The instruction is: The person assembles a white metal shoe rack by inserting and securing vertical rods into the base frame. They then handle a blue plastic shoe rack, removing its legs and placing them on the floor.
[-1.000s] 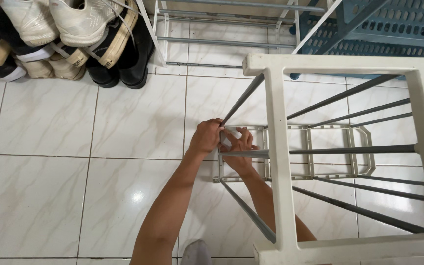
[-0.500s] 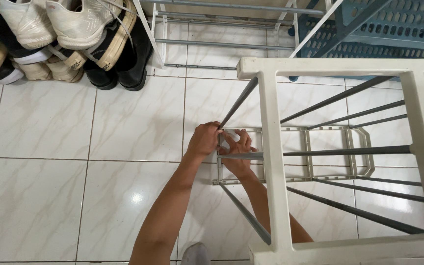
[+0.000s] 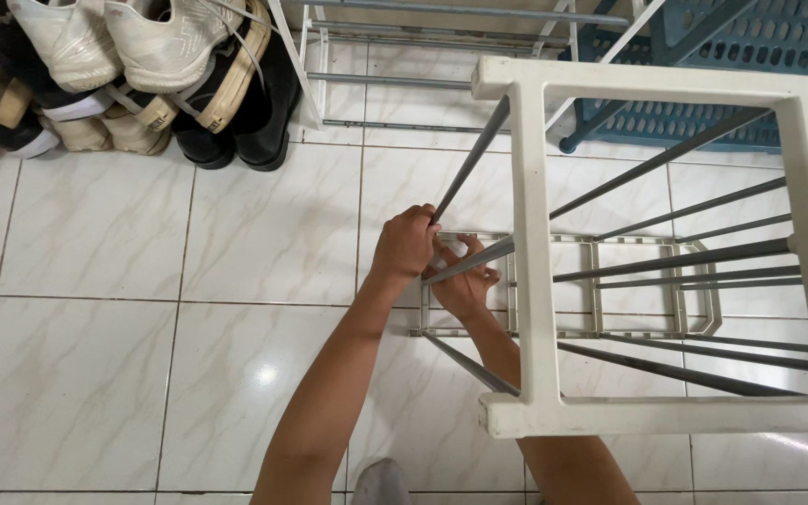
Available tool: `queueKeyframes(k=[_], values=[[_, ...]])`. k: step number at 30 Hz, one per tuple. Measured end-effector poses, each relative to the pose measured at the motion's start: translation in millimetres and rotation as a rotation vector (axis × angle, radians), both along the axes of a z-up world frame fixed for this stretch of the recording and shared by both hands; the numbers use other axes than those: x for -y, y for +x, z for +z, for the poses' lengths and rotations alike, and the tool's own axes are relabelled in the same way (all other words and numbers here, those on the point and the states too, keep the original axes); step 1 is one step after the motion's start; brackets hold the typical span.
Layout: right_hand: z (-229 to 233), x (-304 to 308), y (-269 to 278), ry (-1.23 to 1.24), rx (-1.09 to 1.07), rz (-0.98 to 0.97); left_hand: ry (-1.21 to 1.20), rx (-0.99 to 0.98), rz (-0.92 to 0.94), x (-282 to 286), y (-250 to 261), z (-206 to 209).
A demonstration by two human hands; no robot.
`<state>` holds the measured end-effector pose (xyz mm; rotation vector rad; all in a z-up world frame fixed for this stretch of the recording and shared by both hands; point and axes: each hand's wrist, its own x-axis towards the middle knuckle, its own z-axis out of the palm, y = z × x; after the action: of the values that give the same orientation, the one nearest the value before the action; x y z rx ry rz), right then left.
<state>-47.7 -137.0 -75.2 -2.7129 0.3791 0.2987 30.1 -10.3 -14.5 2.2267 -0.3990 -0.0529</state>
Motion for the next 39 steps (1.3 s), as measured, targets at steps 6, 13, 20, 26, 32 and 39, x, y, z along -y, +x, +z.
queueKeyframes(k=[6,13,20,26,32,39], values=[[1.7,-3.0,-3.2,0.017,0.03,0.012,-0.054,-0.004,0.015,1.9,1.9,-15.2],[18.2,-0.3,1.9,0.085,-0.002,0.029,-0.042,-0.072,0.027,1.9,3.7,0.4],[2.2,0.8,-40.4,0.192,0.175,-0.047,-0.062,-0.116,0.053,-13.7,-27.3,10.8],[-18.7,-13.1,-75.8,0.356,0.426,-0.007,-0.156,-0.18,-0.048,-32.4,-77.5,21.1],[-21.7,-24.9,-72.5,0.338,0.379,-0.173,-0.047,-0.101,-0.086,-27.2,-82.3,30.1],[-30.8,-24.0,-68.3,0.285,0.527,-0.085,-0.021,-0.066,-0.088,-22.5,-70.6,15.4]])
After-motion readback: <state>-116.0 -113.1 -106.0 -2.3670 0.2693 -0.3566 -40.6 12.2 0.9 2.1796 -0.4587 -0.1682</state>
